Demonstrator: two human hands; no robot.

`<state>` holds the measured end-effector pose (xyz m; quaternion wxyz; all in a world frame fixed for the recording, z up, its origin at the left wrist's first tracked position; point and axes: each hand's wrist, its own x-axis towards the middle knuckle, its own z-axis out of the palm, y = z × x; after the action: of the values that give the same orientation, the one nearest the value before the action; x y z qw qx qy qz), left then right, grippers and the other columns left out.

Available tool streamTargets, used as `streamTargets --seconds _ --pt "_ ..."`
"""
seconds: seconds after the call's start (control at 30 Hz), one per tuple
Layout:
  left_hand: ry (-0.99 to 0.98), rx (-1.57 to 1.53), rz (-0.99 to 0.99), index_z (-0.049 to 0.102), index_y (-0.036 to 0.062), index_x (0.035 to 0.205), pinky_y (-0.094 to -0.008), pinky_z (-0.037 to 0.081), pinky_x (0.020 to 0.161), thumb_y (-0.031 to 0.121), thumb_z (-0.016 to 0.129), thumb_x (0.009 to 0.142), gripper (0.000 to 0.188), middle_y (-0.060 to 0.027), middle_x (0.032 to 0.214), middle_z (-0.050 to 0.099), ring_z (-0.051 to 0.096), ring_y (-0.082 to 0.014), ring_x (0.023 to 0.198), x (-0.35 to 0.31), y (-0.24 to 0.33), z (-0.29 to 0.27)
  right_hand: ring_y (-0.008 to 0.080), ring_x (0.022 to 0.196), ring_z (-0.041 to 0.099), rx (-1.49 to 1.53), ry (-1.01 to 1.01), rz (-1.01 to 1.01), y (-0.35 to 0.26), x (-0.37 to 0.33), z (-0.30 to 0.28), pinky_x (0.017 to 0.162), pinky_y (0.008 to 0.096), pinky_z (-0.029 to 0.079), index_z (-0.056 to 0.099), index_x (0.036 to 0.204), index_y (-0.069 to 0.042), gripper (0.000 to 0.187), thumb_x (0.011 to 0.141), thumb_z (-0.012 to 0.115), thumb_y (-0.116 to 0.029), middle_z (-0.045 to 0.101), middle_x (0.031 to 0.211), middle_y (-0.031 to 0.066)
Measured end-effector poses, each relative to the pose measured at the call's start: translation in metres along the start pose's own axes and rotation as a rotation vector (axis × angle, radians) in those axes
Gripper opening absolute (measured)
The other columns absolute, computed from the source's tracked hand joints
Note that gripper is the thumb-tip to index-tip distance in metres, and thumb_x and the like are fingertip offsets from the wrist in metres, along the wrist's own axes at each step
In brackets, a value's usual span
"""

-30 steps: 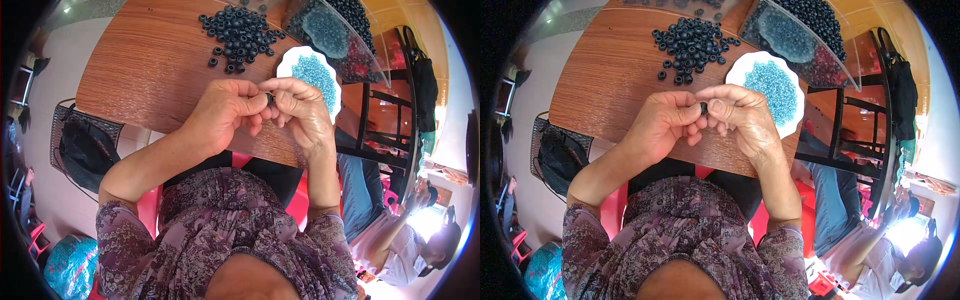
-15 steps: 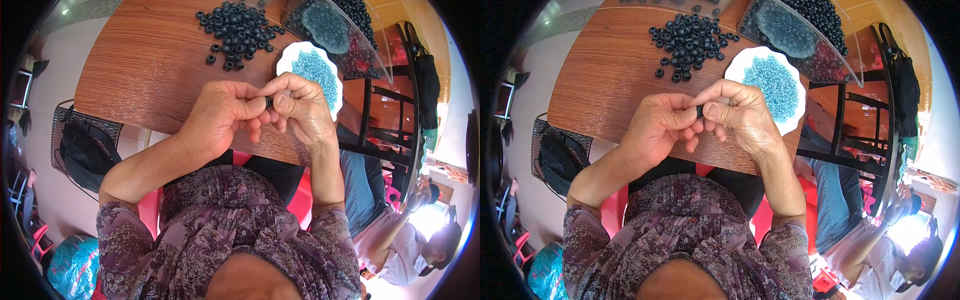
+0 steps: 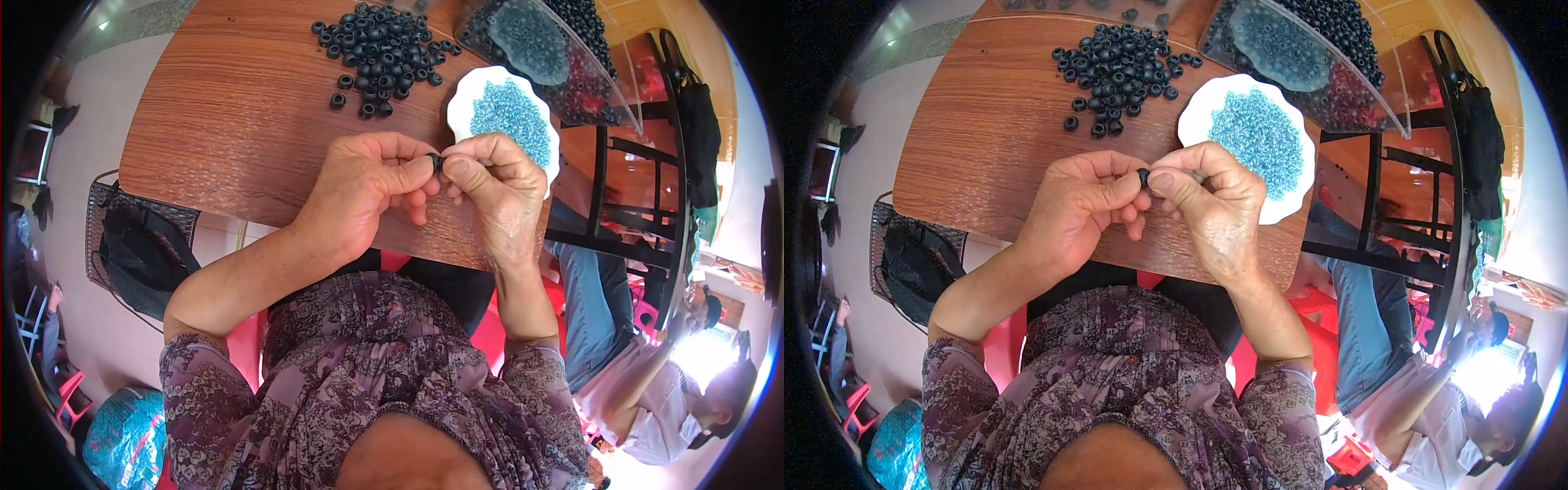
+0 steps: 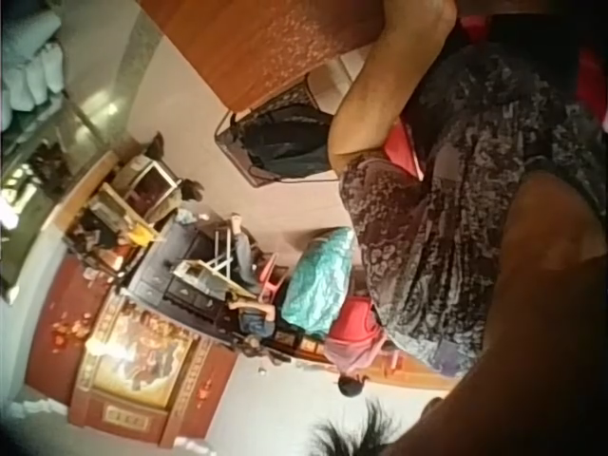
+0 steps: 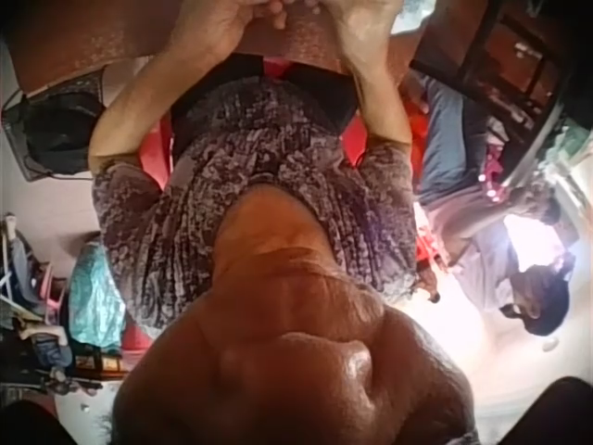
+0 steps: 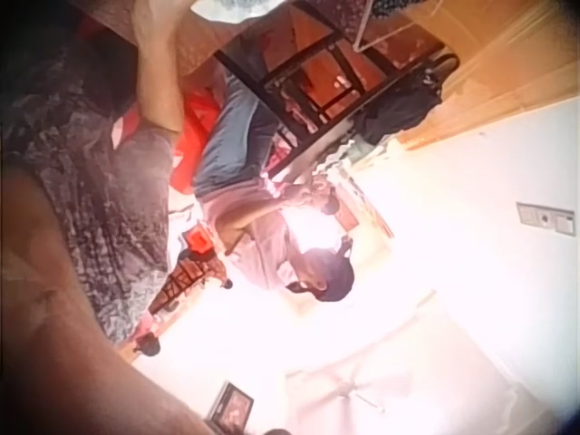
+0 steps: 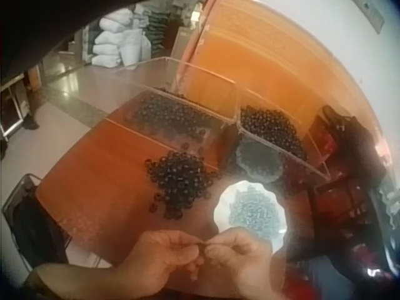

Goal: Insert small blue beads into black plastic ring components at a workbench.

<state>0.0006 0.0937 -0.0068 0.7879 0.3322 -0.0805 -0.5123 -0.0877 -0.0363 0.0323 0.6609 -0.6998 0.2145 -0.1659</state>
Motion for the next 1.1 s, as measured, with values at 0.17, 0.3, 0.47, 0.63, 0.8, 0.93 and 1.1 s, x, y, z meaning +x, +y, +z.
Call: streamTargets --seconds 0.17,0.3,0.47,0.63,0.8,0.93,1.1 --pt "0.028 0.081 0.026 0.058 -0.0056 0.098 -0.0277 0.05 0.055 0.008 0.058 0.086 0.018 -0.0096 0.078 0.061 0.057 -0.013 0.062 0.001 -0.001 -0.001 0.007 0.057 0.053 -0.076 -0.067 0.057 -0.003 0.007 -0.005 0.051 0.0185 0.041 0.062 0.084 0.003 0.006 0.079 0.065 0.0 0.062 0.07 0.0049" --pt "0.022 0.063 -0.029 0.058 -0.0062 0.097 -0.0279 0.051 0.054 0.007 0.059 0.085 0.017 -0.0099 0.077 0.061 0.057 -0.0127 0.061 0.002 0.001 -0.003 0.0051 0.053 0.049 -0.119 -0.168 0.175 -0.009 0.015 -0.01 0.047 0.0167 0.036 0.063 0.085 0.003 0.01 0.078 0.067 -0.004 0.061 0.068 0.004" --pt "0.012 0.001 -0.08 0.059 -0.0066 0.093 -0.0269 0.05 0.052 0.007 0.059 0.086 0.015 -0.0111 0.076 0.061 0.057 -0.0132 0.059 0.002 0.0 -0.006 0.004 0.051 0.047 0.066 -0.295 0.21 -0.002 0.023 -0.013 0.046 0.0158 0.033 0.064 0.091 0.004 0.017 0.079 0.067 -0.007 0.061 0.068 0.0042" --pt "0.01 -0.037 -0.091 0.059 -0.0071 0.089 -0.0264 0.05 0.052 0.007 0.058 0.086 0.014 -0.0126 0.077 0.061 0.057 -0.0138 0.057 -0.001 0.004 -0.002 0.0039 0.049 0.046 0.088 -0.378 0.226 -0.002 0.023 -0.012 0.042 0.0153 0.032 0.064 0.095 0.005 0.018 0.08 0.064 -0.006 0.061 0.068 0.0055" --pt "-0.004 -0.004 -0.071 0.059 -0.0076 0.089 -0.026 0.05 0.052 0.008 0.058 0.087 0.016 -0.0131 0.078 0.062 0.057 -0.0136 0.057 -0.002 0.005 -0.001 0.0061 0.055 0.055 0.067 -0.403 0.203 -0.005 0.024 -0.01 0.041 0.016 0.036 0.065 0.085 0.0 0.006 0.081 0.059 0.0 0.061 0.066 0.0035" --pt "0.015 0.077 -0.052 0.06 -0.0075 0.09 -0.0259 0.05 0.052 0.009 0.059 0.087 0.017 -0.0132 0.079 0.062 0.057 -0.0137 0.057 -0.007 0.004 0.0 0.006 0.055 0.054 0.066 -0.451 0.172 -0.003 0.022 -0.007 0.041 0.016 0.036 0.064 0.083 -0.001 0.005 0.082 0.059 0.0 0.061 0.065 0.0032" --pt "0.011 0.036 -0.047 0.059 -0.0079 0.091 -0.0255 0.049 0.053 0.009 0.058 0.087 0.018 -0.013 0.08 0.063 0.058 -0.014 0.058 0.002 0.009 -0.002 0.0063 0.052 0.054 0.165 -0.257 0.24 0.003 0.023 -0.002 0.042 0.015 0.034 0.063 0.093 0.002 0.01 0.084 0.059 -0.002 0.063 0.071 0.0061"
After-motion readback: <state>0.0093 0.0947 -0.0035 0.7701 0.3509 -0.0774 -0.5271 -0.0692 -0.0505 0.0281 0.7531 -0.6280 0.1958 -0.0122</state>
